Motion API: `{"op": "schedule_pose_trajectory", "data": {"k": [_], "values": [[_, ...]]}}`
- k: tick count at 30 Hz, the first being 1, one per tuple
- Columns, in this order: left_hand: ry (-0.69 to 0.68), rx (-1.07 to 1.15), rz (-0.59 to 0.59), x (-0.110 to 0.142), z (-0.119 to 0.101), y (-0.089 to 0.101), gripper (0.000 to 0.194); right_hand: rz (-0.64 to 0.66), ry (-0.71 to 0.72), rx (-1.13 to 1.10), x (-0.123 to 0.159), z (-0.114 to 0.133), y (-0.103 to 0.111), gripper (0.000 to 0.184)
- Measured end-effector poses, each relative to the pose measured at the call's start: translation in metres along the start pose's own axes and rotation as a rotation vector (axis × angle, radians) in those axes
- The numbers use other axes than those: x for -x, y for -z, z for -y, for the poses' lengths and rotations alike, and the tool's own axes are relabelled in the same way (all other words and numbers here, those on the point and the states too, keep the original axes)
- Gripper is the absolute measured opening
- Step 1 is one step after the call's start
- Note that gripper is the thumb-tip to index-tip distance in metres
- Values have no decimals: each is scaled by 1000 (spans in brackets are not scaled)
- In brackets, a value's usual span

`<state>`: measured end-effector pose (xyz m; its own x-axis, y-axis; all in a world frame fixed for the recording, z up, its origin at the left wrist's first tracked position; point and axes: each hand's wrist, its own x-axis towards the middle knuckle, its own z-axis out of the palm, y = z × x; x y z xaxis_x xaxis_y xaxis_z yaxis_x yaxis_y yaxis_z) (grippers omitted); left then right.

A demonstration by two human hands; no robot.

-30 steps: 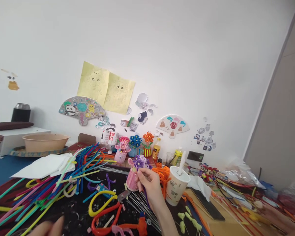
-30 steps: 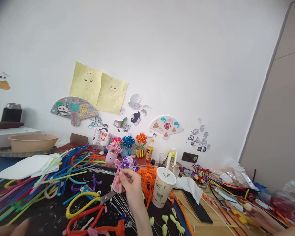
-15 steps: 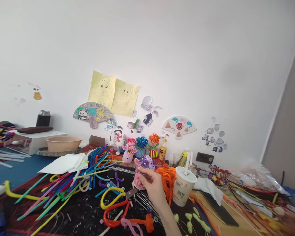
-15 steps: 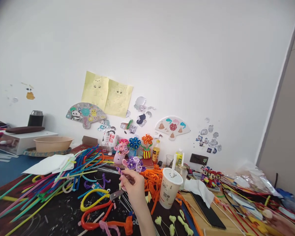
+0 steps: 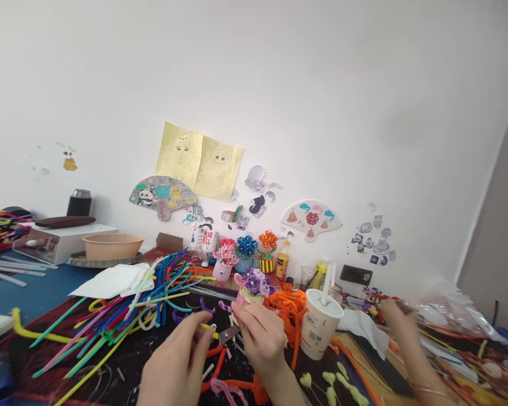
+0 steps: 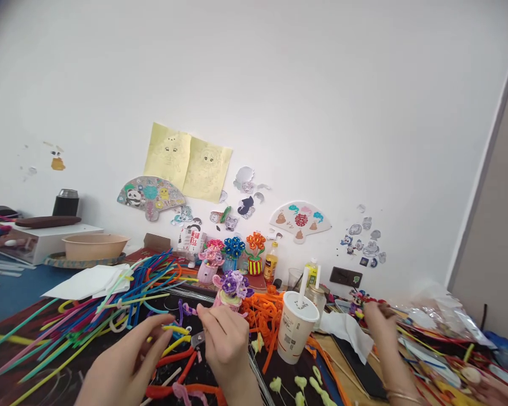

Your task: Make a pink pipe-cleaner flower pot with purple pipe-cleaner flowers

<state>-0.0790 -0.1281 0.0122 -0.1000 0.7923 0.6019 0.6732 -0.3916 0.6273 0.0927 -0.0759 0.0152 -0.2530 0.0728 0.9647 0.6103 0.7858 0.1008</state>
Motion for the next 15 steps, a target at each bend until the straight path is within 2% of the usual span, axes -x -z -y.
{"op": "schedule_pose_trajectory", "data": {"k": [2,5,9,15], "values": [[-54,81,-21,-18,-11,-8,26,7,-12,-40,-1,2,0,24],[-118,170,-46,-34,-18,-9,24,22,-62,-100,-4,4,0,21],[-173,200,-12,-34,-16,-3,24,92,-173,-238,-9,7,0,12],[-139,238,9,-31,-13,2,26,73,-228,-324,-15,11,2,10]]}}
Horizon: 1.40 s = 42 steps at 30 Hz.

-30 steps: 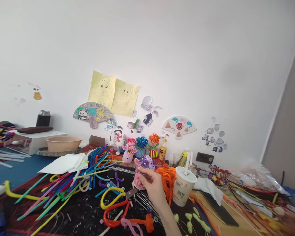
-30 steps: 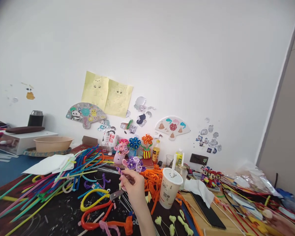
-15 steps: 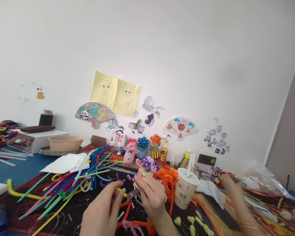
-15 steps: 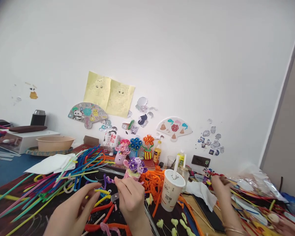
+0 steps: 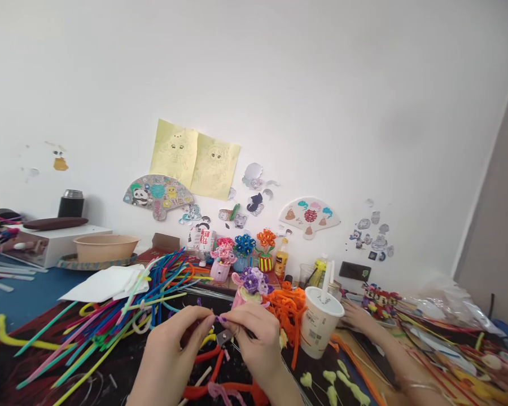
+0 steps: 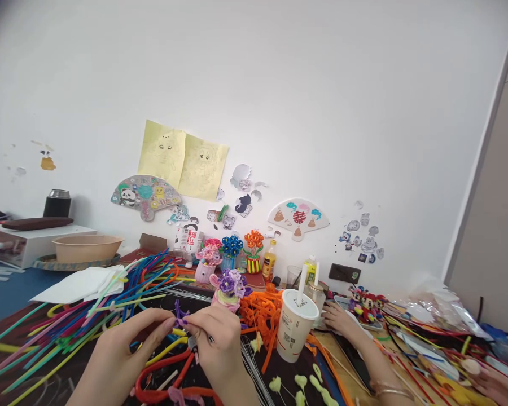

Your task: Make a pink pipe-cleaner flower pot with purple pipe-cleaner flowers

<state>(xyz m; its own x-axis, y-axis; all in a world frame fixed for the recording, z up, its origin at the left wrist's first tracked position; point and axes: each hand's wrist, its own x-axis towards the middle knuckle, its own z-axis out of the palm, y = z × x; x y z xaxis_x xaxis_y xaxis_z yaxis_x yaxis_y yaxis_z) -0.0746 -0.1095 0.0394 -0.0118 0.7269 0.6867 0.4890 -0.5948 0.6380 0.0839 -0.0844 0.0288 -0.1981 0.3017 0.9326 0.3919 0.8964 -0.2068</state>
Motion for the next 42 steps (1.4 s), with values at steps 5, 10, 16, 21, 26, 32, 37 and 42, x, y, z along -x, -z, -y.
{"op": "schedule_pose_trajectory", "data": {"k": [5,10,16,21,26,32,37,42], "values": [[60,13,104,1,3,1,26,7,-35,-47,-1,1,1,11],[133,60,166,3,3,2,31,12,-52,-77,-1,2,0,14],[321,297,232,4,-2,-2,38,-9,50,5,0,2,0,23],[561,500,239,7,0,-9,39,-30,306,247,8,-6,-3,30],[724,710,267,11,-6,-8,32,72,522,539,8,2,7,17],[655,626,252,12,-2,-10,32,151,601,617,4,6,13,13],[384,111,77,14,0,-6,30,174,-3,116,1,-6,5,19],[239,-105,31,17,-9,2,24,319,-333,-177,0,-9,8,33]]}}
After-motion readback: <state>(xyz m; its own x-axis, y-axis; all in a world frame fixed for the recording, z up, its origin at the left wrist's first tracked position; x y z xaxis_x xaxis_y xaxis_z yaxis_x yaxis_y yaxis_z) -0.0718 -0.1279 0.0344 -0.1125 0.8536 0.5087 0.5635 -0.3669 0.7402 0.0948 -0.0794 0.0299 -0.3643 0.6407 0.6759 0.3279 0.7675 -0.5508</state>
